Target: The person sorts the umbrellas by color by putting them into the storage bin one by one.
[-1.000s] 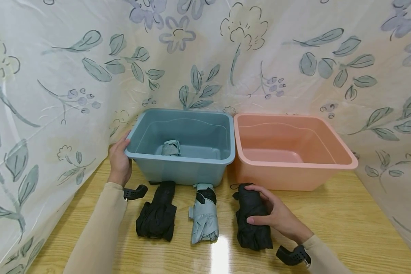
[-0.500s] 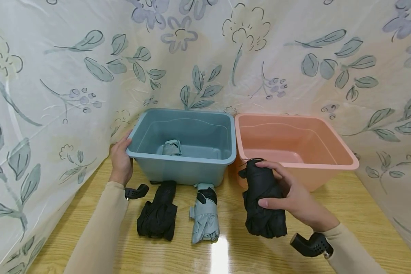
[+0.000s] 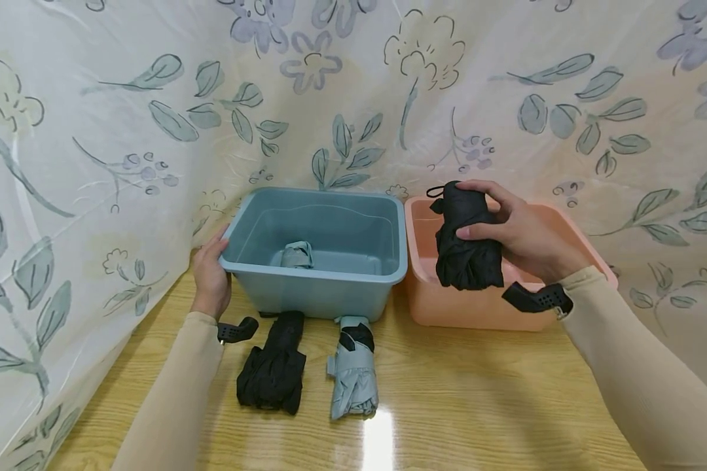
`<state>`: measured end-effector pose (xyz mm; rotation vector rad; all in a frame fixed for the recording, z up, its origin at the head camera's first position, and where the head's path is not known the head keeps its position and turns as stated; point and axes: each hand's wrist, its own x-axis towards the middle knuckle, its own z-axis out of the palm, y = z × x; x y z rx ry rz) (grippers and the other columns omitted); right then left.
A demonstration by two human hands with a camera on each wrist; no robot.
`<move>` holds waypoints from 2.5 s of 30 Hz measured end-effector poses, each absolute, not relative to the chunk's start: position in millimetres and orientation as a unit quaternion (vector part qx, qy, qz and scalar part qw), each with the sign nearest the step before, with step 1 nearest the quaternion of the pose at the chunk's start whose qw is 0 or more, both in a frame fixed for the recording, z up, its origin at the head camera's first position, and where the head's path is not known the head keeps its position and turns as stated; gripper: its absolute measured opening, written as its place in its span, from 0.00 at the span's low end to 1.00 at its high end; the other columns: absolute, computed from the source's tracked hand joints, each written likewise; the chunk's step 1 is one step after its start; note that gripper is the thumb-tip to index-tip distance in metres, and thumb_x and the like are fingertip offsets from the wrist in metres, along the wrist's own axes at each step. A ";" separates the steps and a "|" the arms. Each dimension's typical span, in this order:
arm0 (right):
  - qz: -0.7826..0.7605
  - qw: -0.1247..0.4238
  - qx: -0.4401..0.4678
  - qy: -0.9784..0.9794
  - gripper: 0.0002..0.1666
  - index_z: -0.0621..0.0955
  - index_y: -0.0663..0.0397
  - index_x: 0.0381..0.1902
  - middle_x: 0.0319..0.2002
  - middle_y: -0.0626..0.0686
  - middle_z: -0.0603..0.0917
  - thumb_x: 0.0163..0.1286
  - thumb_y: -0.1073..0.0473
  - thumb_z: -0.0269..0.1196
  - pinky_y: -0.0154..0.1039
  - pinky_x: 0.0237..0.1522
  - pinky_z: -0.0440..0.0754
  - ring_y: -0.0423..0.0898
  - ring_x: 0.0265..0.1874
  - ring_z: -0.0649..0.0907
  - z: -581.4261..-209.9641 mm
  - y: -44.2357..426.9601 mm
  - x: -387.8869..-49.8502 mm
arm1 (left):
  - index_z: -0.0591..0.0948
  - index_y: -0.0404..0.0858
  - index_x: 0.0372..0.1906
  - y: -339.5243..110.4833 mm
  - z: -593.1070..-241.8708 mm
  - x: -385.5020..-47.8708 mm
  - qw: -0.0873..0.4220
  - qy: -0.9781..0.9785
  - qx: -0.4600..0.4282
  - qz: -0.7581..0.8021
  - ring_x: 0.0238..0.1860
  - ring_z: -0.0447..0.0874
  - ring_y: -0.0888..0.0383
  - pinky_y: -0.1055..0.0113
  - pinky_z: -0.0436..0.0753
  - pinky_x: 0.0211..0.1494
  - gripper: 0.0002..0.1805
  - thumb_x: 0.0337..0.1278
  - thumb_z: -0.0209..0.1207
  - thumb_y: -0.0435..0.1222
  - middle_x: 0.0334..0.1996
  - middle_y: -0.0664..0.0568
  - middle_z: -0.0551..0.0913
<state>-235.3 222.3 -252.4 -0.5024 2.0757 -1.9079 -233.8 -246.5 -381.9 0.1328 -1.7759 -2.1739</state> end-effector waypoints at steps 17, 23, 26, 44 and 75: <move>-0.592 0.226 -0.120 0.764 0.44 0.63 0.43 0.76 0.69 0.63 0.67 0.68 0.69 0.67 0.46 0.55 0.82 0.57 0.59 0.79 -275.6 216.3 -315.7 | 0.66 0.33 0.75 -244.4 -383.8 -235.7 0.181 -0.607 0.044 -0.773 0.75 0.60 0.53 0.60 0.58 0.77 0.25 0.80 0.39 0.33 0.76 0.46 0.64; -0.579 0.252 -0.122 0.766 0.46 0.61 0.44 0.77 0.75 0.61 0.55 0.67 0.69 0.68 0.42 0.54 0.82 0.56 0.63 0.74 -291.2 212.9 -327.6 | 0.66 0.31 0.75 -244.4 -385.5 -236.6 0.186 -0.605 0.037 -0.774 0.75 0.61 0.52 0.58 0.58 0.77 0.26 0.79 0.39 0.33 0.76 0.45 0.64; -0.555 0.268 -0.122 0.778 0.46 0.59 0.45 0.78 0.77 0.64 0.49 0.68 0.67 0.68 0.42 0.53 0.82 0.59 0.65 0.73 -297.7 213.4 -331.2 | 0.66 0.31 0.75 -244.3 -385.3 -236.1 0.184 -0.609 0.040 -0.770 0.75 0.60 0.52 0.57 0.57 0.77 0.26 0.79 0.38 0.33 0.76 0.45 0.64; -0.440 0.283 -0.126 0.843 0.50 0.60 0.53 0.76 0.77 0.65 0.51 0.62 0.64 0.74 0.45 0.53 0.81 0.60 0.69 0.64 -319.7 198.4 -339.4 | 0.68 0.33 0.74 -242.1 -382.7 -233.8 0.186 -0.614 0.051 -0.765 0.75 0.60 0.54 0.58 0.57 0.78 0.25 0.79 0.38 0.32 0.76 0.46 0.65; -0.449 0.393 -0.138 0.791 0.52 0.46 0.58 0.81 0.79 0.65 0.31 0.71 0.63 0.64 0.57 0.50 0.83 0.65 0.58 0.77 -325.9 202.3 -340.9 | 0.67 0.33 0.75 -243.8 -383.0 -233.5 0.181 -0.614 0.047 -0.767 0.76 0.60 0.53 0.57 0.56 0.78 0.25 0.79 0.38 0.34 0.76 0.47 0.64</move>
